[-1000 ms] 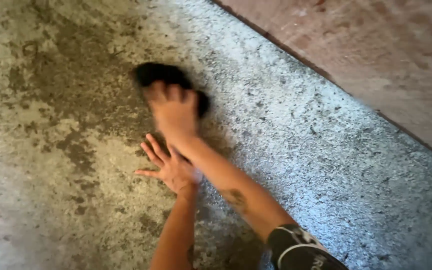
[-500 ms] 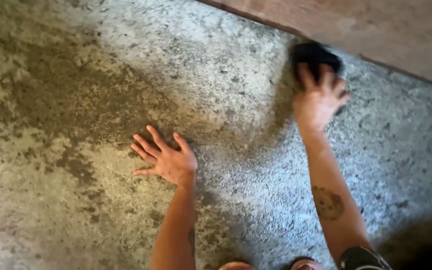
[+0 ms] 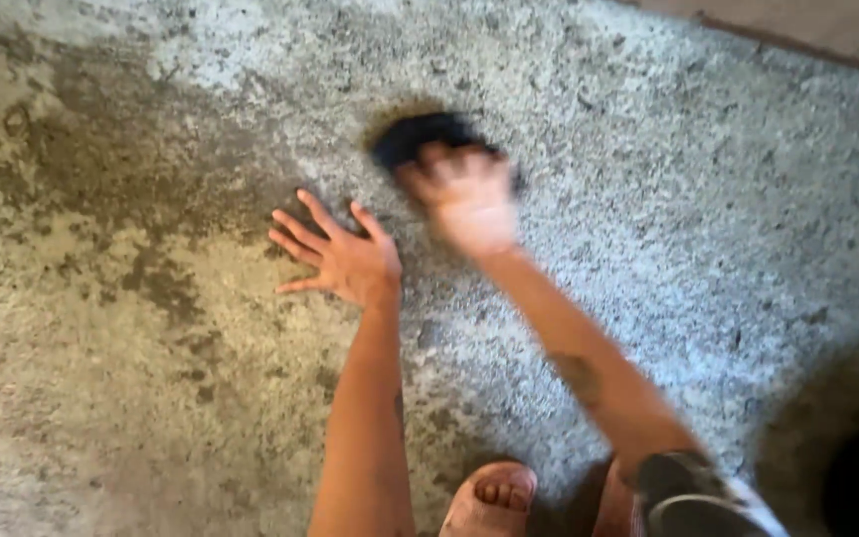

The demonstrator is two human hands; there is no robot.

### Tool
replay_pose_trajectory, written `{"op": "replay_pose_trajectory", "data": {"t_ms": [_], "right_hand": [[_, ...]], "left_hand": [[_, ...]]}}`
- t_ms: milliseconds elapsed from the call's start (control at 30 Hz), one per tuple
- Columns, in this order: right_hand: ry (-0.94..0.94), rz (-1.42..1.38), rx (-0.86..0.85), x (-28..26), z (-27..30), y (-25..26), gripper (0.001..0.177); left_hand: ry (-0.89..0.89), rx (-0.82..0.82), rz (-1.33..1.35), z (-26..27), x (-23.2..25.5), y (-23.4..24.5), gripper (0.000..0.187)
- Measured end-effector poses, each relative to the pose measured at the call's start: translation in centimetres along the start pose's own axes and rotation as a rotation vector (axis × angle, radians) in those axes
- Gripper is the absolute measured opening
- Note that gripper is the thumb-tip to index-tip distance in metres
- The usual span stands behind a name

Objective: The person is scrubbing a concrete floor with a wet black cloth, periodically rinsing it in a bucket of water.

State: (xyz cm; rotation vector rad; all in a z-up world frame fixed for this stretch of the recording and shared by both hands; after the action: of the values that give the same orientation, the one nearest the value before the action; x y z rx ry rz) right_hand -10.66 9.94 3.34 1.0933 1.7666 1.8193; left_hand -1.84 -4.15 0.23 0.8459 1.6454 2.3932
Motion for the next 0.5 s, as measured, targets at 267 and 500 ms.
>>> {"op": "replay_pose_trajectory", "data": {"t_ms": [267,500], "right_hand": [[-0.668,0.261,-0.027,15.1,13.6,-4.6,0.046],[-0.564,-0.255,-0.223,0.1,6.6,2.1,0.044]], "left_hand": [[0.059,-0.038,-0.011,0.1,0.6,0.4,0.071],[0.037,-0.002,-0.013,0.4,0.5,0.4,0.071]]}}
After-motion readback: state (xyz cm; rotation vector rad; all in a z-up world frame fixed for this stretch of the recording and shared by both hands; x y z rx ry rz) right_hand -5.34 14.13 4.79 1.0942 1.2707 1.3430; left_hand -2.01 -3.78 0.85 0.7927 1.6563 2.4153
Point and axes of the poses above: each hand's wrist, its own z-axis away from the middle knuckle, its own y-axis out of the back of the hand, x = y × z, the point moved 5 cm from there along -z, towards the middle knuckle, and after that the axes turned 12 degrees about z, right-handed, at the moved point
